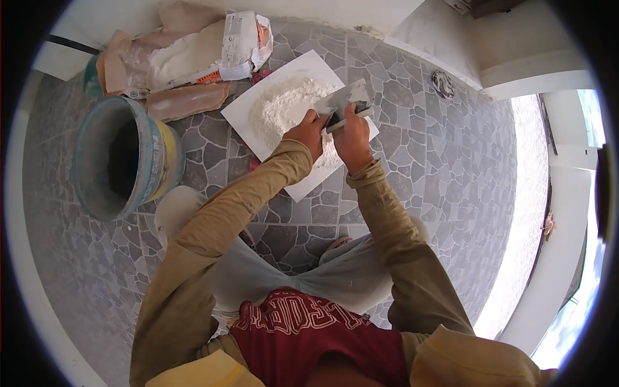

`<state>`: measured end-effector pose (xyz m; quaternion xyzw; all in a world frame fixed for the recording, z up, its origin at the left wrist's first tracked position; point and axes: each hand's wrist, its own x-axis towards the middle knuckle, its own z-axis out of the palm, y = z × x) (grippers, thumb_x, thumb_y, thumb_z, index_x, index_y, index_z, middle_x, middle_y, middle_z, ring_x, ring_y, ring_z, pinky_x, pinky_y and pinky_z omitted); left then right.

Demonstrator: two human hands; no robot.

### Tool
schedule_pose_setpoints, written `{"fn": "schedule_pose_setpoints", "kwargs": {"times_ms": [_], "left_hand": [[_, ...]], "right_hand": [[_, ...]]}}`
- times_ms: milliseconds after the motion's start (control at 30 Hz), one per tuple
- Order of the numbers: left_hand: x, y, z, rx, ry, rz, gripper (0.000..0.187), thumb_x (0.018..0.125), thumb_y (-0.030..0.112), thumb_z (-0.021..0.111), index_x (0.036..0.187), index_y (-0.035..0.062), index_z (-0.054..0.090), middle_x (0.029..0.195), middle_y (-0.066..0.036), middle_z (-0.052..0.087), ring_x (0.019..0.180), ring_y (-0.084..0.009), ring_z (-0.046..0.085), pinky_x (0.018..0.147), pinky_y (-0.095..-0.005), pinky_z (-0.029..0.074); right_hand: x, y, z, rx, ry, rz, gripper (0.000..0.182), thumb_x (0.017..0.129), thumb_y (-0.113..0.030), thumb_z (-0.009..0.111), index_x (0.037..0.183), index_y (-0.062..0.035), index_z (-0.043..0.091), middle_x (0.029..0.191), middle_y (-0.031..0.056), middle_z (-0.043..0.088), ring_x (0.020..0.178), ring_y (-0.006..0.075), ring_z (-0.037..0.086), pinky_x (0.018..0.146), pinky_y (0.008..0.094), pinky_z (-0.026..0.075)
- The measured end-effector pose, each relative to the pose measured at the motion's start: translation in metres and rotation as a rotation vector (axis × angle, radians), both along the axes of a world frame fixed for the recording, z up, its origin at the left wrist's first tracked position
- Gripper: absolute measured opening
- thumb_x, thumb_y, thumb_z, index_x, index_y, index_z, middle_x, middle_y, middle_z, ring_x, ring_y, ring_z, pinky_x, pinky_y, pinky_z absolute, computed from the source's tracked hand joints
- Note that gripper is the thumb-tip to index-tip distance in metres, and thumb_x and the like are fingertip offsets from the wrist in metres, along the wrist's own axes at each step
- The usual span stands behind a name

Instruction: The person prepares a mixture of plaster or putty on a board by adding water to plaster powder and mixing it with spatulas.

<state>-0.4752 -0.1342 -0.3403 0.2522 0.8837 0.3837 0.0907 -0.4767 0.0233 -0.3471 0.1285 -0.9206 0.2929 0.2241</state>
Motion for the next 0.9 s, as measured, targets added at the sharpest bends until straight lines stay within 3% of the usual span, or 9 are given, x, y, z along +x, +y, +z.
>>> {"fn": "schedule_pose_setpoints", "kwargs": {"times_ms": [100,167,233,367,567,633,667,767,900], "left_hand": [[-0.009,-0.003,-0.001,-0.060,-0.044,0.031,0.051,0.084,0.003,0.056,0.135,0.0091,0.049,0.115,-0.013,0.047,0.093,-0.0359,0.062,0.078,-0.0444,0.054],[0.008,0.003,0.004,-0.078,0.037,0.010,0.048,0.086,0.004,0.055,0.133,0.0087,0.051,0.113,-0.013,0.048,0.091,-0.0360,0.063,0.077,-0.0449,0.053],[-0.013,-0.006,0.002,-0.070,-0.088,0.098,0.046,0.086,0.002,0.053,0.132,0.0064,0.051,0.114,-0.014,0.048,0.093,-0.0369,0.062,0.079,-0.0458,0.053],[0.008,0.001,0.009,-0.011,0.020,-0.018,0.046,0.086,0.000,0.051,0.132,0.0050,0.051,0.113,-0.015,0.048,0.095,-0.0369,0.061,0.080,-0.0451,0.052],[0.003,0.001,0.006,-0.002,-0.065,0.003,0.045,0.087,0.003,0.053,0.131,0.0051,0.051,0.112,-0.015,0.048,0.093,-0.0379,0.060,0.079,-0.0453,0.052],[0.005,0.004,0.008,-0.018,-0.040,0.055,0.045,0.087,0.003,0.054,0.131,0.0039,0.051,0.112,-0.015,0.048,0.095,-0.0371,0.060,0.080,-0.0445,0.051],[-0.007,0.000,-0.005,-0.009,-0.070,0.083,0.045,0.086,0.003,0.055,0.132,0.0036,0.051,0.112,-0.015,0.049,0.095,-0.0365,0.060,0.081,-0.0439,0.051],[-0.021,-0.002,-0.007,-0.029,-0.094,0.119,0.046,0.086,0.002,0.056,0.132,0.0027,0.051,0.113,-0.014,0.050,0.097,-0.0345,0.061,0.082,-0.0422,0.052],[-0.007,0.004,0.012,0.048,-0.036,0.126,0.045,0.087,0.002,0.055,0.131,0.0072,0.052,0.113,-0.014,0.050,0.099,-0.0345,0.060,0.081,-0.0426,0.052]], "right_hand": [[0.001,-0.004,0.008,-0.088,-0.129,-0.036,0.040,0.076,0.007,0.062,0.113,0.0144,0.049,0.078,0.0225,0.064,0.074,0.0423,0.063,0.059,0.0449,0.046],[-0.002,0.000,0.008,-0.035,-0.080,-0.015,0.038,0.076,0.007,0.062,0.112,0.0144,0.050,0.077,0.0223,0.064,0.073,0.0424,0.063,0.060,0.0449,0.047],[0.001,0.001,0.011,0.024,-0.034,0.009,0.036,0.077,0.007,0.061,0.111,0.0143,0.050,0.077,0.0222,0.064,0.073,0.0424,0.063,0.060,0.0448,0.047],[0.003,-0.006,0.006,-0.058,-0.183,-0.104,0.037,0.076,0.009,0.061,0.111,0.0145,0.050,0.077,0.0227,0.064,0.073,0.0444,0.062,0.060,0.0464,0.047],[0.008,-0.005,0.002,-0.095,-0.003,0.016,0.021,0.089,0.003,0.054,0.109,0.0104,0.051,0.076,0.0212,0.064,0.073,0.0396,0.063,0.063,0.0418,0.048],[0.010,-0.007,-0.008,-0.084,-0.173,-0.061,0.022,0.091,-0.001,0.056,0.112,0.0076,0.053,0.082,0.0208,0.064,0.076,0.0397,0.064,0.063,0.0408,0.049],[0.010,-0.013,-0.015,-0.403,-0.208,-0.031,0.024,0.090,0.000,0.056,0.113,0.0076,0.053,0.082,0.0211,0.064,0.076,0.0403,0.064,0.063,0.0407,0.049],[0.000,-0.021,-0.029,-0.724,-0.080,0.054,0.027,0.090,-0.001,0.058,0.115,0.0057,0.053,0.087,0.0204,0.065,0.079,0.0375,0.064,0.066,0.0396,0.050],[-0.001,-0.022,-0.005,-1.264,-0.434,0.010,0.023,0.095,-0.007,0.057,0.115,0.0046,0.054,0.097,0.0145,0.064,0.086,0.0258,0.063,0.073,0.0361,0.050]]}}
